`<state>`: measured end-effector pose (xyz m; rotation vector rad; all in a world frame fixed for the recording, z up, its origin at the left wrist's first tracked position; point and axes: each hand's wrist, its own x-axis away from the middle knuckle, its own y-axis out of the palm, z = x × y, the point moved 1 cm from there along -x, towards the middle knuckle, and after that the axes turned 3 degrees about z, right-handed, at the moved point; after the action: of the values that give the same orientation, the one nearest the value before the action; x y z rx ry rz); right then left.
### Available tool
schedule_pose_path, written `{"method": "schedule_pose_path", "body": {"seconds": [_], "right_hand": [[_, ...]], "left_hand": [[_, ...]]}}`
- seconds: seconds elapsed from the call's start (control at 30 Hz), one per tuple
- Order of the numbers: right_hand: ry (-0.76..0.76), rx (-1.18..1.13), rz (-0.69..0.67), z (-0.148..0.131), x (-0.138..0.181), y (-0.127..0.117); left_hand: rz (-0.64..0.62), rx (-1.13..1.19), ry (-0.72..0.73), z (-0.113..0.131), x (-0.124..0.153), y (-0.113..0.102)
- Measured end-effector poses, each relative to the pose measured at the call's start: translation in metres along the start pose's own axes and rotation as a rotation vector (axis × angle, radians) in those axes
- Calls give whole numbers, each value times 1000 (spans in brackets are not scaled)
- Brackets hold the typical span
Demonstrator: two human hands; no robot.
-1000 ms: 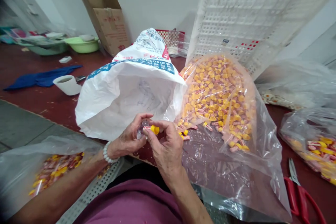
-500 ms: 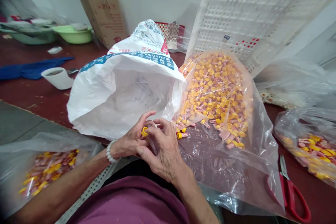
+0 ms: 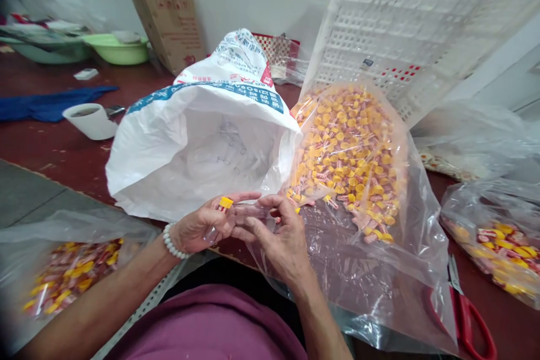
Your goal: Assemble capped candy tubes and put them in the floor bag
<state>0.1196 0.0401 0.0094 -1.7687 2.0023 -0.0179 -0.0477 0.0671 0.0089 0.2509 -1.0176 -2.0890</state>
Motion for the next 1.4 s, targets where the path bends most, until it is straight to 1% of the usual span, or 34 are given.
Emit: {"method": "schedule_pose_path", "body": {"seconds": [0.03,0.07,0.1,0.13,0.2,0.23,0.27,0.33,0.4,0.53,0.6,0.67,0.73,0.87,1.0,1.07,1.13,1.2,1.27,1.3,1.33,1.4], "right_hand": [[-29,19,92,-2,2,-1],[-97,55,175,-4,4,-2],[-193,104,231,-8,6,-1],[-306,162,248,-12,9,0],[-502,304,183,-18,16,6],[-555,370,125,-20,19,9],[-569,425,62,-22,23,12],[-526,485,-38,-22,29,14],[-479,501,-80,-22,33,15],[-466,552,-58,-19,35,18],[-459,573,-72,-16,34,21],[-459,564,-90,-13,31,23],[-471,508,-77,-11,30,24],[-457,421,-25,-10,32,26],[-381,451,-68,-15,40,28],[-369,505,-88,-18,44,23],[-379,553,-83,-17,47,11],[-372,563,-4,-8,46,-7],[-307,582,109,10,42,-25],[-261,616,138,21,39,-32],[-220,669,129,33,35,-36],[-153,787,59,55,28,-38]], "left_hand": [[-18,31,-8,-2,0,-1],[-26,67,-13,-4,0,-2],[-22,109,-18,-6,0,-2],[-13,154,-29,-8,0,-2],[25,229,-52,-12,1,-1],[51,250,-64,-14,2,0],[80,257,-73,-15,3,1],[129,242,-63,-16,4,2],[152,198,-30,-15,5,5],[164,13,24,-19,5,17],[190,-82,79,-24,4,23],[218,-156,151,-29,3,26],[223,-216,180,-34,1,27],[176,-296,144,-36,1,25],[83,-310,59,-37,9,23],[83,-276,-6,-40,13,20],[110,-245,-72,-42,17,15],[158,-259,-98,-42,18,9],[198,-281,-86,-40,17,5],[204,-278,-79,-38,17,4],[200,-262,-72,-37,15,5],[163,-217,-69,-36,13,8]]}}
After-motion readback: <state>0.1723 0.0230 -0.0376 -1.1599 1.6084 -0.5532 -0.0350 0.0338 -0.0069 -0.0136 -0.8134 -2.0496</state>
